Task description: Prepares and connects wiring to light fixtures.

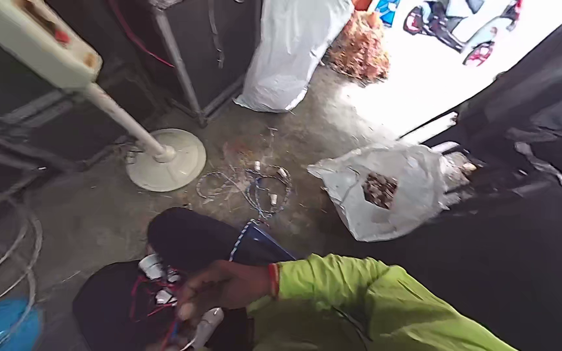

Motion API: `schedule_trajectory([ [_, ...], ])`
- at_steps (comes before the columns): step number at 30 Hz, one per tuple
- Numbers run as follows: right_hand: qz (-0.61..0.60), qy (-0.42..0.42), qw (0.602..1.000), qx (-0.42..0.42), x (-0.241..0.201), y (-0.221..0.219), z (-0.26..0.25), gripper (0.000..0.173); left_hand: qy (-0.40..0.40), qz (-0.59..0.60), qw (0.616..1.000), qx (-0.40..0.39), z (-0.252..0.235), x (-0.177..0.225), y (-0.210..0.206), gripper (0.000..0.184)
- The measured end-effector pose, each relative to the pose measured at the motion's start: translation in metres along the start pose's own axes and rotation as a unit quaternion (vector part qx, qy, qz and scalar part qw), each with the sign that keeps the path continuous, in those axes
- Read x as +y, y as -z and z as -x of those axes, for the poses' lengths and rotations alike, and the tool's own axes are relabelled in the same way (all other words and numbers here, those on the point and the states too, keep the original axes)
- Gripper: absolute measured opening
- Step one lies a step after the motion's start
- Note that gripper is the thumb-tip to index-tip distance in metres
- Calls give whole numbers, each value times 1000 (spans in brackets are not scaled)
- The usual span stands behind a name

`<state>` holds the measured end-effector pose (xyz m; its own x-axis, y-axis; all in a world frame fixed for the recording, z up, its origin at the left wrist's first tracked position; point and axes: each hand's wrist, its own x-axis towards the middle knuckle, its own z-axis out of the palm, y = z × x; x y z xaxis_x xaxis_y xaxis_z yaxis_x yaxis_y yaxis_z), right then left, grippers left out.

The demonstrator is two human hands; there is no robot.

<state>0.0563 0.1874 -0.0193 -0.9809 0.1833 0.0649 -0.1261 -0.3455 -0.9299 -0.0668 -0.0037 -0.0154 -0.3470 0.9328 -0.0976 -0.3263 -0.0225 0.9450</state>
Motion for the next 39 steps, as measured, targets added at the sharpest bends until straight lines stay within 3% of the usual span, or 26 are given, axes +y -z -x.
schedule_trajectory([
  [4,-79,-77,994,0,-2,5,0,17,10,45,998,40,0,1,-12,17],
  [12,-104,-90,990,-9,12,14,-2,16,41,98,985,133,-2,-12,-21,19],
  [16,-107,-94,990,4,13,18,-2,15,20,108,989,103,-7,-17,-16,22],
  [20,-39,-138,989,-22,-1,21,1,16,67,101,988,93,-2,-9,-16,22],
  [25,123,-99,982,-105,-19,18,-3,13,99,46,989,99,6,-4,-16,15],
  [27,94,-85,986,-112,-12,23,-7,11,53,15,995,78,5,-2,-12,16],
  [30,12,-105,993,-51,-1,19,-6,15,-28,-99,992,78,-1,-4,-10,14],
  [35,-34,-141,989,3,6,8,-4,21,-12,-201,971,128,-10,-15,-15,12],
  [37,0,-141,990,-3,2,9,-5,20,5,-167,978,125,-10,-15,-16,9],
  [39,98,-138,985,-20,-11,11,-7,16,24,-47,993,105,-9,-14,-14,12],
])
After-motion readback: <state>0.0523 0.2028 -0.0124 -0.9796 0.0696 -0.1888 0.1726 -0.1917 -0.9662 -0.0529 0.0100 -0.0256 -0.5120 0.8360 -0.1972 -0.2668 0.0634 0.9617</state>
